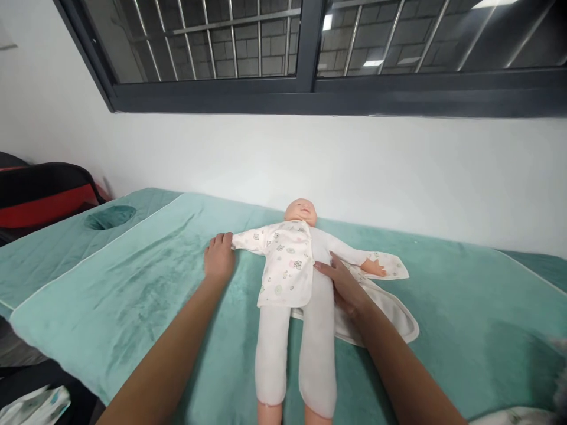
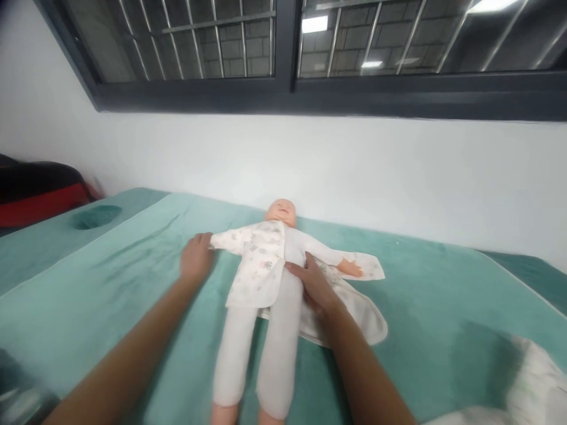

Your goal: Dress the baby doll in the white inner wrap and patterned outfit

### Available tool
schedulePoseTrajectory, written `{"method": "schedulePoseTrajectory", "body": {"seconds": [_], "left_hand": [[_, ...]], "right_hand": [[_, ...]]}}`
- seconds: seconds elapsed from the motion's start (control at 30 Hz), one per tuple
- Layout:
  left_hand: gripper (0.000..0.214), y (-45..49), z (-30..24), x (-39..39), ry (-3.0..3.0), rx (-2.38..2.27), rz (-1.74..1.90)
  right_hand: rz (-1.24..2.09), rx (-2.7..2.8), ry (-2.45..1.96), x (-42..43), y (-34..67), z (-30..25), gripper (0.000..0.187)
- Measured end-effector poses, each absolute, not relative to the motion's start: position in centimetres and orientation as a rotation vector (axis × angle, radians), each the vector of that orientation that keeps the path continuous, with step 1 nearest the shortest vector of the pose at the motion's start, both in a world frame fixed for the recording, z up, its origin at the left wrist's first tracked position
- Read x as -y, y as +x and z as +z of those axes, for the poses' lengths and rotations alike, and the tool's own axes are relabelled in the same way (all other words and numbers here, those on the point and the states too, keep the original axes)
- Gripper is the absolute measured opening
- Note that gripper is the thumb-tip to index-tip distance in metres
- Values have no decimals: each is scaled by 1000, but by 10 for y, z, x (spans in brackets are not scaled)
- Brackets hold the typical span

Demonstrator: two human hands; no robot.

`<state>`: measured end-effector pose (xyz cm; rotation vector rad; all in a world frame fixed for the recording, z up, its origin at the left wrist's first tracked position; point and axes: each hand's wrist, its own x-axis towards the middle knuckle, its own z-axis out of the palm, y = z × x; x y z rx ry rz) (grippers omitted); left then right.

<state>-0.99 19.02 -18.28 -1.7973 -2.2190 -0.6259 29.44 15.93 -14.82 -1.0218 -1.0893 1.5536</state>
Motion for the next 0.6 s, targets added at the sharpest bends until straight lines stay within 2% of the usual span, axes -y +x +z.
{"method": "schedulePoseTrajectory", "body": {"seconds": [0.17,0.27,0.37,0.5,0.6], "left_hand": [[43,-16,-185,-187,-1695,2266,-751],[50,-15,-180,-177,-1641,2235,-915],[49,-3,-174,-157,-1698,2078,-1178],[32,34,-173,-117,-2082,1776,-1638],[35,63,-177,-88,-2484,1660,-1707]], "right_hand": [[1597,1110,-977,-157,290,-144,56],[1606,1107,-1000,-156,288,-144,55],[1619,1114,-1012,-157,288,-145,56],[1581,1084,-1068,-160,290,-150,63],[1574,1094,-1058,-161,291,-154,64]]}}
